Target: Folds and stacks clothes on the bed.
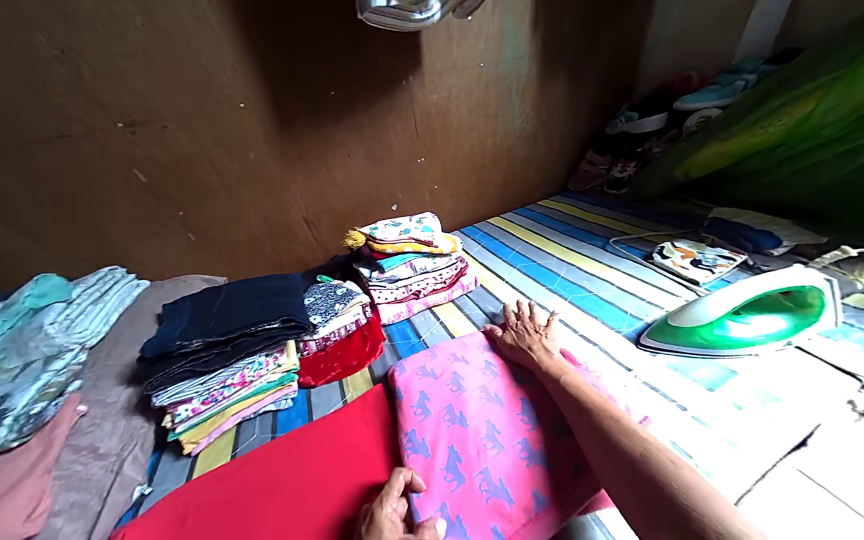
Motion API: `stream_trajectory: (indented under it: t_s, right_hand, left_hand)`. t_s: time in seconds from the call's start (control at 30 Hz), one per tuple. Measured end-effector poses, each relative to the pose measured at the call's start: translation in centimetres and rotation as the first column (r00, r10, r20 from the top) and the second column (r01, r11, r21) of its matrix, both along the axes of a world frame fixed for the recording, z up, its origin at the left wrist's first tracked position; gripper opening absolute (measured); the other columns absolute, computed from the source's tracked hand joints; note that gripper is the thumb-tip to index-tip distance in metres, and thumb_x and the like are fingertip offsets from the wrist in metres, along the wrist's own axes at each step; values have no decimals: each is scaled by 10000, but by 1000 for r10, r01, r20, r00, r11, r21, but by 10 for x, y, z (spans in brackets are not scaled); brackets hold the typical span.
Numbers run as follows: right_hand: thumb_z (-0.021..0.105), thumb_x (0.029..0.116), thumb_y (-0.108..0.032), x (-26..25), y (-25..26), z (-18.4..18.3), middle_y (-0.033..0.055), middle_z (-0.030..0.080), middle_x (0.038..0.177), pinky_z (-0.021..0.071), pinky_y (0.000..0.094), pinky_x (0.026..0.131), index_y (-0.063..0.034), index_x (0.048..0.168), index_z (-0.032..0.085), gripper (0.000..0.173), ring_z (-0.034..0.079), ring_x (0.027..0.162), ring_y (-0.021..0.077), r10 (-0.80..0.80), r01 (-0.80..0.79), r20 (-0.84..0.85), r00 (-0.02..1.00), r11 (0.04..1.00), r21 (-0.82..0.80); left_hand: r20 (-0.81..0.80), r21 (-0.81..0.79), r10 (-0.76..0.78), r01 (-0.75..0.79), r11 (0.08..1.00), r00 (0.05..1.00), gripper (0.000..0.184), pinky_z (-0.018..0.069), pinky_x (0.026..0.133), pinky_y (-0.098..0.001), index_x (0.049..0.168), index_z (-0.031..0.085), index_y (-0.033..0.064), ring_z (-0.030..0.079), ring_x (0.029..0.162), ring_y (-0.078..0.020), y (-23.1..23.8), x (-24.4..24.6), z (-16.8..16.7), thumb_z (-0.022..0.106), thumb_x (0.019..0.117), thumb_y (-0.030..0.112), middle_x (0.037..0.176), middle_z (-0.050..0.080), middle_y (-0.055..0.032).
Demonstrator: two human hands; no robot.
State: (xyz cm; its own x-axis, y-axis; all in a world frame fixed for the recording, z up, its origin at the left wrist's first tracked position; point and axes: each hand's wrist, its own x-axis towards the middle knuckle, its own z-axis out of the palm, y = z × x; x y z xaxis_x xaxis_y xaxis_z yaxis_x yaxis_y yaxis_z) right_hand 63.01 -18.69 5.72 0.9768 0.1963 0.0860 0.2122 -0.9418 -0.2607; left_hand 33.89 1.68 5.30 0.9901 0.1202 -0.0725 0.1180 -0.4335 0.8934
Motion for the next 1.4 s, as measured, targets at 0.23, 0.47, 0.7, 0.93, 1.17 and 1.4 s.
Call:
stream_trajectory:
  t_s: [0.23, 0.47, 0.7, 0.93, 1.17, 1.4]
  right_hand:
    - [253, 1063, -589, -145, 47, 13, 126, 230, 1701, -7, 786, 1158, -221, 1624, 322, 675, 84, 1579, 427, 459, -448, -100, 883, 887, 114]
    - [312, 1057, -604, -131, 119, 14, 118, 234, 1701, 41, 798, 1141, -187, 1614, 344, 697, 100, 1571, 448, 539, -543, -112, 835, 839, -12]
    - [242, 1088, -542, -148, 149, 7, 124, 284, 1683, 33, 749, 1179, -78, 1562, 425, 688, 114, 1582, 399, 547, -551, -110, 830, 834, -11]
    - [189, 1029, -627, -214, 38, -32, 123, 499, 1561, 271, 771, 1100, -92, 1482, 548, 788, 449, 1450, 395, 610, -640, 308, 731, 768, -2]
    - [265, 1006, -659, -164, -114, -31, 298, 353, 1601, 34, 896, 1044, -42, 1541, 452, 838, 209, 1481, 613, -156, 123, 327, 932, 985, 120]
    - [144, 999, -721, -233, 21, -38, 159, 473, 1574, 247, 808, 1094, -200, 1505, 542, 828, 403, 1464, 454, 430, -495, 358, 829, 862, 111]
  left_hand:
    - [-4, 48, 17, -17, 999, 1000, 452, 524, 673, -392, 1242, 592, -47, 606, 635, -189, -1, 0, 2, 752, 862, 137, 718, 636, -95]
    - [-3, 91, -6, 6, 996, 1000, 449, 507, 683, -415, 1245, 610, -37, 576, 642, -214, -2, 2, 4, 756, 873, 168, 721, 619, -108]
    - [17, 108, 32, -34, 994, 999, 359, 548, 821, -497, 1120, 647, -90, 690, 818, -311, -2, 0, 1, 747, 874, 152, 861, 702, -203]
    - [4, 137, -51, 50, 989, 999, 218, 495, 729, -441, 908, 643, -80, 605, 753, -257, 2, -3, 3, 756, 811, 79, 786, 622, -160]
    - [-65, 92, -91, 96, 991, 994, 263, 495, 682, -362, 905, 618, -36, 560, 692, -175, 8, 3, 3, 762, 876, 182, 763, 565, -82]
    - [-19, 122, -58, 60, 991, 998, 253, 477, 682, -348, 879, 616, -42, 542, 681, -152, 9, 3, 2, 764, 858, 162, 742, 562, -69]
